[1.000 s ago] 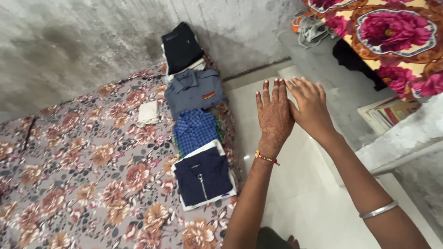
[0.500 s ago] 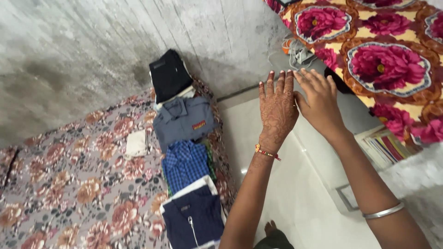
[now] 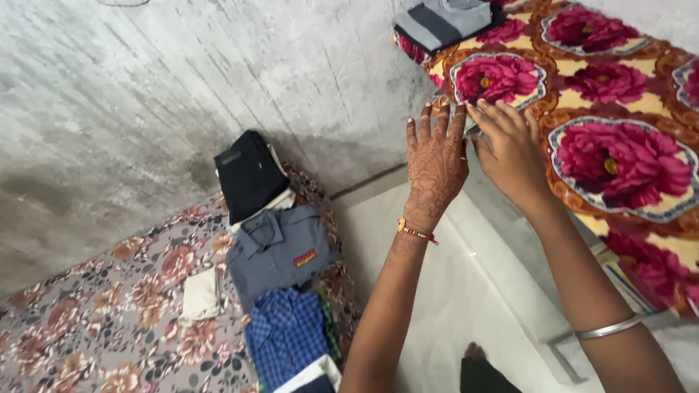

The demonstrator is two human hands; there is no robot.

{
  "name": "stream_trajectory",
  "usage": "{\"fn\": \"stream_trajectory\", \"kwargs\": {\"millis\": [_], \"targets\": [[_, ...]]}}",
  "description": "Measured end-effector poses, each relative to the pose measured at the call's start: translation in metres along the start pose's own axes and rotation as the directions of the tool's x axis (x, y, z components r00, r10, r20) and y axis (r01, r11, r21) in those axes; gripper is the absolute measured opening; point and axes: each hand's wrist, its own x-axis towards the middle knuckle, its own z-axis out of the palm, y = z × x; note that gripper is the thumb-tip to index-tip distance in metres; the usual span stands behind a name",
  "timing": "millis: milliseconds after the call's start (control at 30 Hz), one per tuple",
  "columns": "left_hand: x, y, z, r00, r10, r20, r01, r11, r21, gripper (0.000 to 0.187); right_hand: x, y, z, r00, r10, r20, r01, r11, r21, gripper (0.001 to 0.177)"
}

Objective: The person folds various shirts and tops one by one on a bed. They pick up each garment, fold it neatly, and place it on a growing stack. The items include a green polo, a grey security shirt, a green checkered shirt, a blue checkered shirt, a pastel shirt, a navy t-shirt, a teal t-shirt, a white polo, a navy zip-up, and a grey striped t-shirt.

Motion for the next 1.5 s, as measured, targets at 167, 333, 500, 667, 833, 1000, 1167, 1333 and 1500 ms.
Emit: {"fn": "stream_trajectory", "kwargs": {"millis": [167, 333, 500, 667, 833, 1000, 1167, 1333, 1500], "targets": [[0.048, -0.019, 0.039, 1.000, 0.000, -0.024, 0.001, 1.000, 0.019, 0.061, 0.043, 0.051, 0.024, 1.000, -0.025, 0.008, 0.024, 1.000, 0.008, 0.051], [0.093, -0.040, 0.074, 0.999, -0.034, -0.006, 0.034, 0.996, 0.085, 0.068, 0.087, 0.086, 0.047, 0.997, -0.072, 0.029, 0.072, 0.997, 0.019, 0.051], [0.128, -0.068, 0.106, 0.998, -0.050, -0.045, 0.052, 0.998, 0.041, 0.068, 0.127, 0.111, 0.073, 0.998, -0.032, 0.048, 0.030, 0.998, 0.050, 0.047], [0.172, -0.110, 0.133, 0.996, -0.046, -0.082, 0.045, 0.999, -0.017, 0.063, 0.173, 0.130, 0.113, 0.998, -0.051, 0.048, 0.051, 0.999, 0.006, 0.051], [0.225, -0.160, 0.155, 0.999, 0.008, -0.036, -0.007, 1.000, 0.011, 0.068, 0.222, 0.146, 0.152, 1.000, -0.006, 0.011, 0.006, 1.000, 0.000, 0.053], [0.268, -0.205, 0.171, 0.996, 0.074, -0.042, -0.073, 0.997, 0.015, 0.067, 0.266, 0.149, 0.185, 1.000, 0.029, 0.000, -0.029, 0.999, -0.023, 0.055], [0.302, -0.237, 0.192, 0.994, 0.105, -0.041, -0.107, 0.993, -0.055, 0.068, 0.302, 0.159, 0.213, 0.996, 0.091, 0.005, -0.091, 0.994, -0.053, 0.055], [0.333, -0.257, 0.226, 0.992, 0.119, -0.035, -0.120, 0.992, -0.046, 0.070, 0.321, 0.193, 0.241, 0.992, 0.125, -0.019, -0.126, 0.988, -0.086, 0.055], [0.362, -0.264, 0.277, 0.989, 0.146, 0.034, -0.143, 0.988, -0.065, 0.072, 0.323, 0.257, 0.274, 0.980, 0.199, -0.029, -0.201, 0.972, -0.126, 0.058]]}}
